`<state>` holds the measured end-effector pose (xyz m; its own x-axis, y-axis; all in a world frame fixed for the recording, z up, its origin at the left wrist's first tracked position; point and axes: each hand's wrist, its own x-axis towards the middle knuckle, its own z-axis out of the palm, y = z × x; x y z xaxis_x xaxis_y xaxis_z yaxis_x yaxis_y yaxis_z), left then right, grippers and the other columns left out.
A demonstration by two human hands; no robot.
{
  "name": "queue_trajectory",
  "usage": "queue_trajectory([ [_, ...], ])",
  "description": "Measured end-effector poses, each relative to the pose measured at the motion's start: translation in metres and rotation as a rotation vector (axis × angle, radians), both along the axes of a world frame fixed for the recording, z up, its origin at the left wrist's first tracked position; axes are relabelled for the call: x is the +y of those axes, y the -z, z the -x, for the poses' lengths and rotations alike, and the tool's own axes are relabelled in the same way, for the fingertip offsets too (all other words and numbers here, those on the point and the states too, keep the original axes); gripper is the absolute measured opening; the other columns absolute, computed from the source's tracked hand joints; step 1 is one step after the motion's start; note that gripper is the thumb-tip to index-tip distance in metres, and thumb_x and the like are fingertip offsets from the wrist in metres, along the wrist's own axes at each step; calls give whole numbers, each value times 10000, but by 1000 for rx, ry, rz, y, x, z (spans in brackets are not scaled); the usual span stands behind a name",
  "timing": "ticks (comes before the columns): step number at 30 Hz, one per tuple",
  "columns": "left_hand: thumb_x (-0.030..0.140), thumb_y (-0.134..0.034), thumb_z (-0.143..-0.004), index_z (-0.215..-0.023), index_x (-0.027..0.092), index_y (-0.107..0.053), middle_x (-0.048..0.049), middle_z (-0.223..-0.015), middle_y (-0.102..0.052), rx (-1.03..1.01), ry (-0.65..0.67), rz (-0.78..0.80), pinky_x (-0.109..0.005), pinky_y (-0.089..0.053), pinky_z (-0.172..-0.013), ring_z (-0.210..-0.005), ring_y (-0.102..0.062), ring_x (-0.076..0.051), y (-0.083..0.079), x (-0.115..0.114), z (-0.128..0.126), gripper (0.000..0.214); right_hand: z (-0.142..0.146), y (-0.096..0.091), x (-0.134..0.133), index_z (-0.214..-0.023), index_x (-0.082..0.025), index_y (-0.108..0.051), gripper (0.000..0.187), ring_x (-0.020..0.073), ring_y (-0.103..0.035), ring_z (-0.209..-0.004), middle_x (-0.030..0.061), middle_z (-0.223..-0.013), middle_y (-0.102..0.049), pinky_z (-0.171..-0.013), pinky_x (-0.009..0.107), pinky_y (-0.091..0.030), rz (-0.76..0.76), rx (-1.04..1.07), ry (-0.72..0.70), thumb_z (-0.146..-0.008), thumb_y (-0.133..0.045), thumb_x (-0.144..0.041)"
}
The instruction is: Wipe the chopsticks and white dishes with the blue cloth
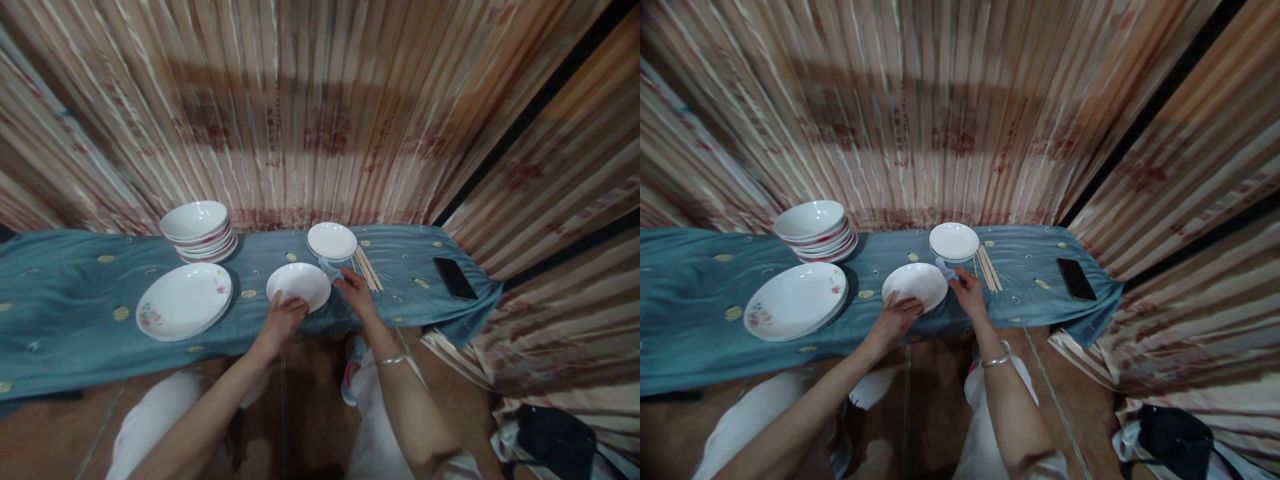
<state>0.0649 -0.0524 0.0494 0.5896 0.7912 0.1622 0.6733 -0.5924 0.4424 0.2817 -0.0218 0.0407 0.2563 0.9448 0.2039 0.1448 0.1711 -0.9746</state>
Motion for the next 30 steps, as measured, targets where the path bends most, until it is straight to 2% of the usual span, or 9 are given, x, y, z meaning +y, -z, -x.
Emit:
queue_trajectory([
  [6, 238, -554, -805, -931, 238, -741, -68, -1045, -735, -413, -127, 118, -470, -268, -1096, -1030, -637, -253, -15, 3, 13, 226, 6, -8, 3, -795, -208, -704, 253, 149, -606, -690, -17, -739, -694, -656, 272, -486, 33, 418, 51, -573, -731, -326],
  [9, 319, -622, -761, -808, 214, -755, -50, -891, -750, -689, -248, 252, -378, -452, -895, -878, -654, -257, -31, 2, 20, 176, 6, -10, 4, -792, -207, -693, 244, 150, -606, -673, -2, -746, -692, -646, 284, -491, 2, 464, 103, -586, -730, -332],
  [11, 383, -679, -709, -737, 191, -746, -29, -737, -731, -877, -322, 407, -320, -485, -727, -705, -638, -219, -42, 0, 24, 206, 7, -12, 4, -828, -207, -690, 243, 170, -630, -732, 18, -815, -708, -719, 323, -509, -36, 438, 98, -626, -709, -340],
  [13, 417, -740, -639, -771, 168, -747, -25, -688, -719, -1088, -368, 577, -293, -477, -657, -623, -617, -188, -51, -3, 28, 281, 11, -16, 4, -880, -205, -688, 260, 201, -647, -864, 46, -947, -717, -846, 376, -499, -88, 359, 77, -665, -688, -350],
  [15, 401, -790, -585, -848, 144, -748, -52, -729, -733, -1262, -383, 721, -298, -483, -671, -635, -633, -188, -57, -6, 29, 370, 19, -20, 4, -929, -199, -684, 281, 235, -618, -1040, 74, -1112, -687, -978, 423, -439, -137, 243, 65, -699, -669, -360],
  [18, 346, -823, -557, -886, 115, -746, -91, -783, -745, -1359, -383, 840, -317, -495, -713, -683, -661, -205, -60, -11, 29, 409, 37, -26, 0, -980, -196, -675, 279, 251, -528, -1216, 95, -1288, -600, -1081, 437, -348, -196, 43, 34, -764, -618, -363],
  [21, 324, -822, -566, -890, 108, -745, -99, -805, -749, -1387, -391, 873, -315, -501, -714, -708, -675, -211, -58, -13, 27, 397, 59, -34, -7, -1109, -212, -632, 314, 234, -490, -1265, 97, -1366, -536, -1089, 422, -349, -282, -186, -27, -843, -540, -350],
  [25, 298, -812, -580, -904, 110, -739, -98, -818, -749, -1436, -395, 888, -315, -507, -724, -758, -684, -222, -57, -11, 27, 381, 90, -44, -19, -1328, -206, -490, 427, 236, -319, -1391, 113, -1489, -373, -1129, 460, -280, -394, -518, -103, -922, -426, -321],
  [30, 227, -785, -556, -817, 136, -733, -66, -745, -737, -1492, -382, 861, -300, -511, -725, -773, -681, -213, -52, -8, 29, 281, 125, -47, -36, -1350, -184, -465, 431, 247, -169, -1441, 119, -1514, -322, -1128, 491, -256, -549, -829, -165, -938, -412, -301],
])
